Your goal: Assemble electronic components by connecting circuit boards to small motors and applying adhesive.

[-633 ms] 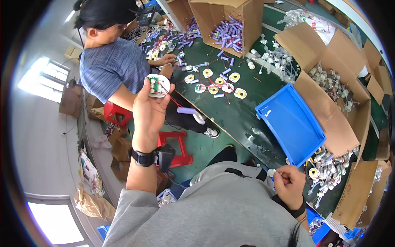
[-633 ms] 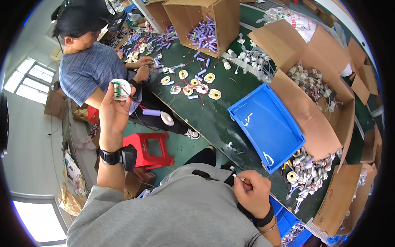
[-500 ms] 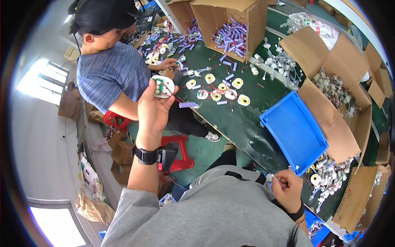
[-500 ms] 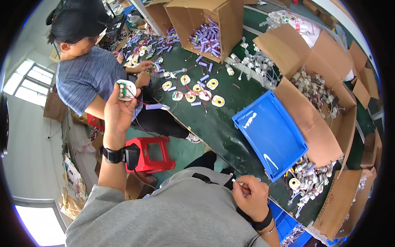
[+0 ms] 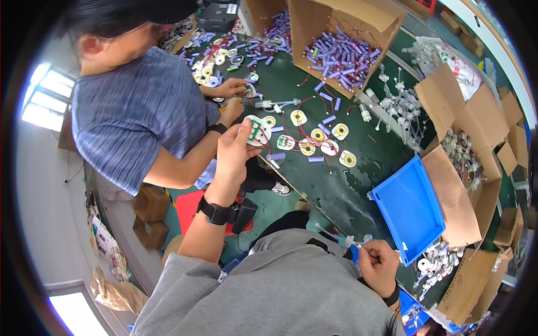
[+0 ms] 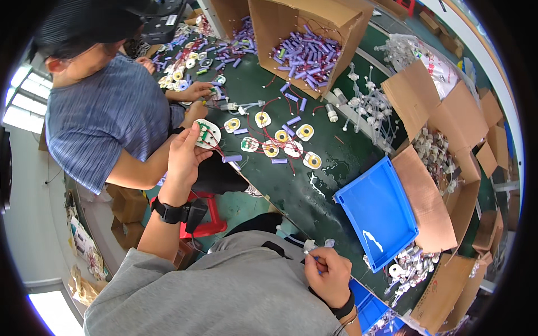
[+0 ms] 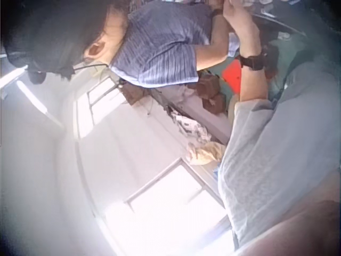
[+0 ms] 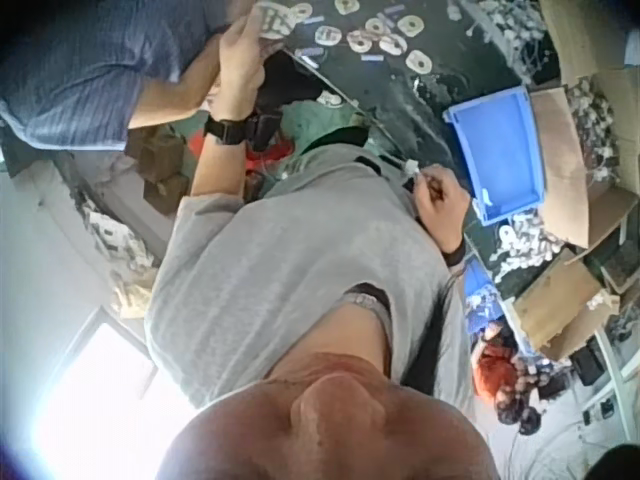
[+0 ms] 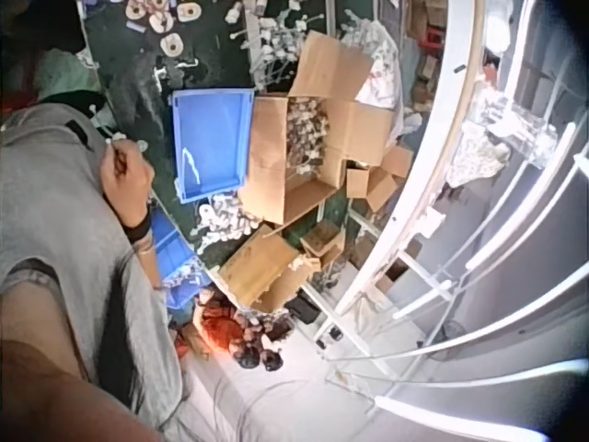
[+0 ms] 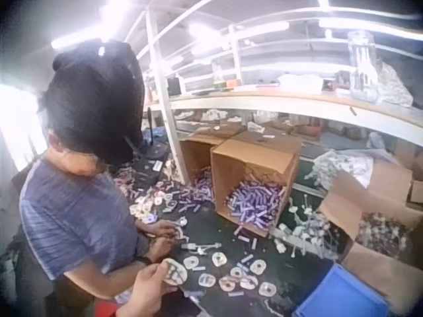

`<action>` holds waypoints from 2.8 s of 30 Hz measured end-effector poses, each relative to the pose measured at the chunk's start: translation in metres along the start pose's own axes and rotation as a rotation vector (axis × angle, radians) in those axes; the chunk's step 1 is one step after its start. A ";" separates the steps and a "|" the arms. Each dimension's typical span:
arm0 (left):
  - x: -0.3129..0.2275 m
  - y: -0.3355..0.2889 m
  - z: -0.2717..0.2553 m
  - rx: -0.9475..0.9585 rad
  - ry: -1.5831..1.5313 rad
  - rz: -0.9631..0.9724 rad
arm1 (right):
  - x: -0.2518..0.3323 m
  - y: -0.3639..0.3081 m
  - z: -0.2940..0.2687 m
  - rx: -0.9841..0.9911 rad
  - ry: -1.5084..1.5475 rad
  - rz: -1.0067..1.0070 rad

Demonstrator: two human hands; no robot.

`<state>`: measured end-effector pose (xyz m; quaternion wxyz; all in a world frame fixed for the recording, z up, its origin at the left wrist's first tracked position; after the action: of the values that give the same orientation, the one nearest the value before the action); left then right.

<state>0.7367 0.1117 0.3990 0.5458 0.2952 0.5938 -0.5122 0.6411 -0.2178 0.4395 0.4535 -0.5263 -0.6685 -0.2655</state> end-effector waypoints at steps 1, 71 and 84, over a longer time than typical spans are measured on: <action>0.005 0.001 0.001 0.028 -0.017 -0.037 | 0.000 0.000 0.003 0.002 0.021 0.023; 0.131 0.194 0.013 0.086 0.087 0.008 | -0.029 0.055 0.036 0.011 -0.065 0.276; 0.080 0.237 -0.006 -0.220 0.619 0.156 | -0.029 0.072 0.043 0.096 -0.046 0.353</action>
<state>0.9322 0.1717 0.2541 0.4058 0.4207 0.7587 -0.2876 0.6955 -0.1735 0.3853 0.5022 -0.6193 -0.5878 -0.1372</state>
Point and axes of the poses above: each hand's wrist, its own y-axis towards the middle knuckle, its own z-axis out of the palm, x = y × z, the point moved 7 cm from there along y, towards the middle knuckle, and after that the axes turned 9 degrees about x, right-handed, at the moved point
